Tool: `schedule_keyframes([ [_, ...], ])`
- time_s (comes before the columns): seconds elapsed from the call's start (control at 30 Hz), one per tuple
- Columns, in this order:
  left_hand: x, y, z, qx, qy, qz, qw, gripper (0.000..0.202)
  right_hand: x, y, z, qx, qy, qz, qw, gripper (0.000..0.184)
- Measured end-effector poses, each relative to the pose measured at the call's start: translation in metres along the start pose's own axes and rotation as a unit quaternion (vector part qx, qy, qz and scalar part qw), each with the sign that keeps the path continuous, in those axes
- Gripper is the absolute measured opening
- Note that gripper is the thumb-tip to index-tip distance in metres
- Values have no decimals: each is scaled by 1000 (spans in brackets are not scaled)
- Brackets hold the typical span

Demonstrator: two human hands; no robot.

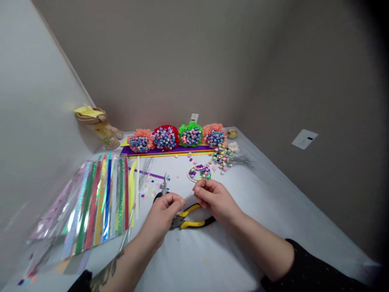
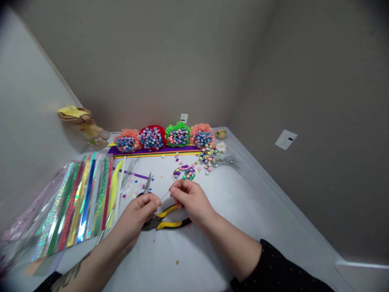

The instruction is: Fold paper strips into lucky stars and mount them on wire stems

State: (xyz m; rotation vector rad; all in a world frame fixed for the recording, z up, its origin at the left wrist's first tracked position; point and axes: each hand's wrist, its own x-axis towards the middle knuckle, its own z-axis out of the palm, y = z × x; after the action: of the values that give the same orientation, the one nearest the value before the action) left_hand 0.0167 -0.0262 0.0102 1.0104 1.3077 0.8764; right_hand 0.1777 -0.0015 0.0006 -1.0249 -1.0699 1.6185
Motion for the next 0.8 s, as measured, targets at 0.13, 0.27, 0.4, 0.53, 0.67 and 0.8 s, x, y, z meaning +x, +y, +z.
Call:
schedule_keyframes([
  [0.13, -1, 1, 1, -2, -11, 6, 1000, 25, 1, 1, -2, 4, 17, -6, 1000, 26],
  [0.27, -2, 1, 1, -2, -14, 8, 1000, 26, 1, 4, -3, 18, 20, -12, 1000, 23],
  [0.4, -3, 3, 2, 38, -15, 29, 999, 27, -1, 3, 4, 5, -5, -24, 1000, 20],
  [0.53, -3, 1, -2, 139, 14, 149, 979, 23, 2, -10, -5, -44, -12, -78, 996, 19],
  [0.67, -8, -1, -9, 260, 34, 301, 917, 25, 19, -31, -65, -193, 221, -250, 923, 13],
  [0.8, -39, 17, -5, 340, -35, 464, 817, 29, 46, -33, -135, -541, 384, -264, 700, 17],
])
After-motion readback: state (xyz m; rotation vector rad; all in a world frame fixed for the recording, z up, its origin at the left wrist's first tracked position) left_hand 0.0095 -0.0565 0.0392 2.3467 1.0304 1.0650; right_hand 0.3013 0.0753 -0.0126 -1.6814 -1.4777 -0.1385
